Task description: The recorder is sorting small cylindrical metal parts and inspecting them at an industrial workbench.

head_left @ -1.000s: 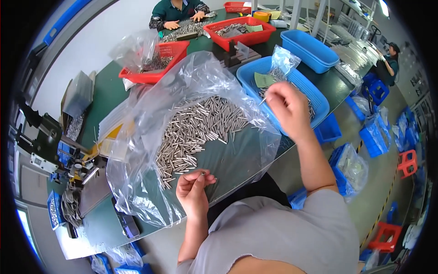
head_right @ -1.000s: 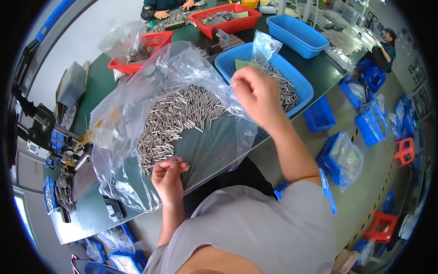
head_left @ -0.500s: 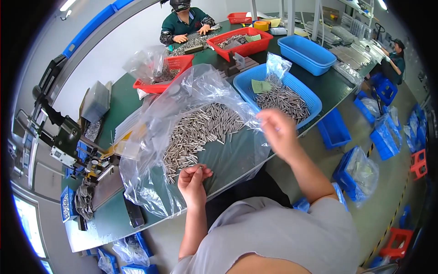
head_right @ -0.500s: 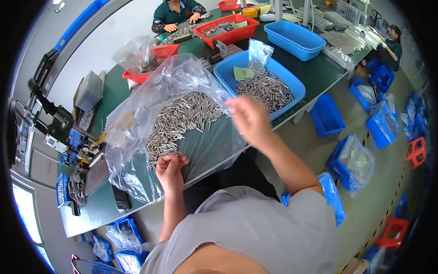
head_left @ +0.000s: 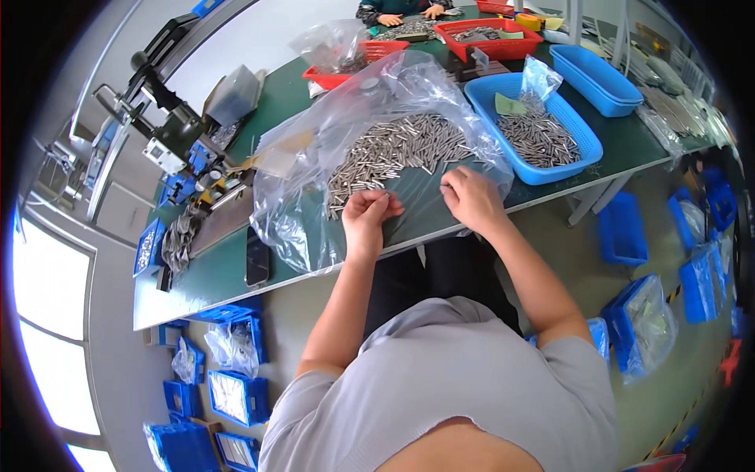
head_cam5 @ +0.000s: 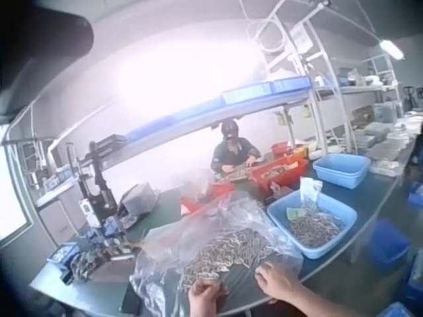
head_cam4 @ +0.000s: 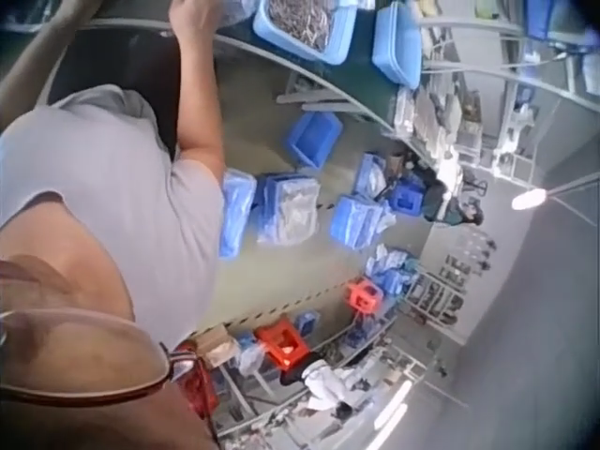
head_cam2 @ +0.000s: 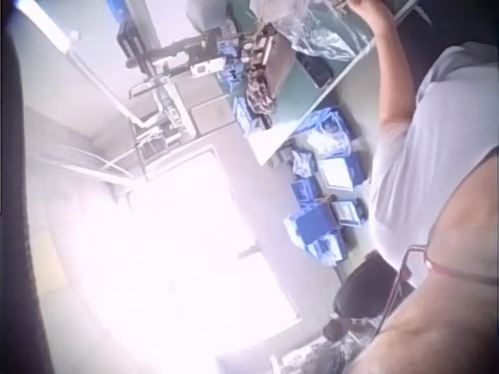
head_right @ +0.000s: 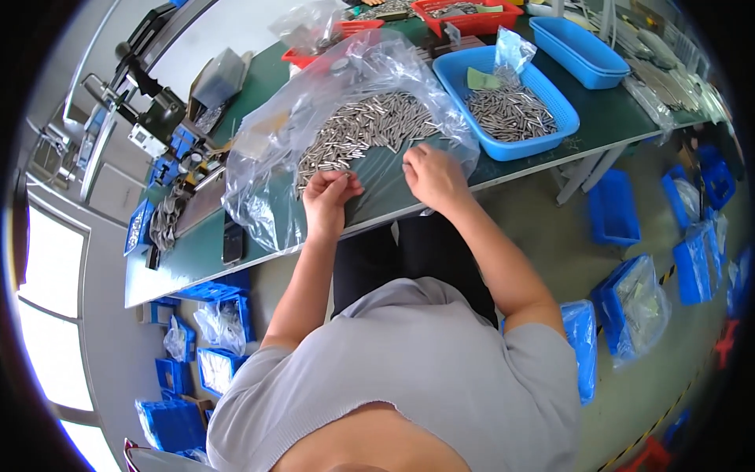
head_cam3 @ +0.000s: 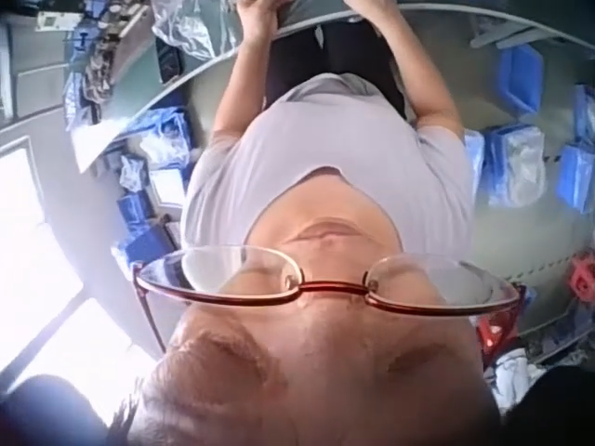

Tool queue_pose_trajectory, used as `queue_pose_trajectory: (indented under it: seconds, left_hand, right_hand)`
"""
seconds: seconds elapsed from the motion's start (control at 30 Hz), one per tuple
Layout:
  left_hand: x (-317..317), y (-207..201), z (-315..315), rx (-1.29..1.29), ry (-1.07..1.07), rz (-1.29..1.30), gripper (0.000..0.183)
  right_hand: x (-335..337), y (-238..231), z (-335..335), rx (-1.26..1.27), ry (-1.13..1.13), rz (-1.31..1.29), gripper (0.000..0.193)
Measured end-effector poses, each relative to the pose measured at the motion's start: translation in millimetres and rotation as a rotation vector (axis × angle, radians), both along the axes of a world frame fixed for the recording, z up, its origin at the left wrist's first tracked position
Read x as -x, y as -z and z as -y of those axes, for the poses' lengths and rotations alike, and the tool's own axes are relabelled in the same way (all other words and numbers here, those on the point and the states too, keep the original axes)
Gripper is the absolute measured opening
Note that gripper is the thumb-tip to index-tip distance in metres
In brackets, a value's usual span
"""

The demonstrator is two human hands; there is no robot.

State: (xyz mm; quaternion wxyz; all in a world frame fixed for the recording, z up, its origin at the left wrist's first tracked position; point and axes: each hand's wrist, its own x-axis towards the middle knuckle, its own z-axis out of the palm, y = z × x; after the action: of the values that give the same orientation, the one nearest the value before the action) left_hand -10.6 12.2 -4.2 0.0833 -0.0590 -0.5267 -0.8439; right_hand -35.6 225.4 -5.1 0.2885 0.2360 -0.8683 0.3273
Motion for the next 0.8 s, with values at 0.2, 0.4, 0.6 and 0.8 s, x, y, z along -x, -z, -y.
queue_pose_trajectory:
  seconds: [0.2,0.4,0.6,0.8]
  left_hand:
    - [-16.7,4.3,-13.6,0.252,-0.001,-0.093,0.002]
    - [-28.3,-0.5,-14.5,0.383,0.012,-0.184,0.008]
    - [-44.2,-26.8,7.7,0.580,0.048,-0.382,0.009]
    - [-54.6,-30.8,43.2,0.408,-0.013,-0.274,0.010]
  right_hand:
    - [-2.4,0.2,0.1,-0.097,-0.038,0.011,0.007]
    - [4.2,-32.7,8.4,-0.129,-0.150,0.185,0.010]
    - [41.5,-55.1,83.5,-0.325,-0.551,-0.147,0.025]
    - [62.4,-28.5,154.4,-0.344,-0.795,-0.158,0.033]
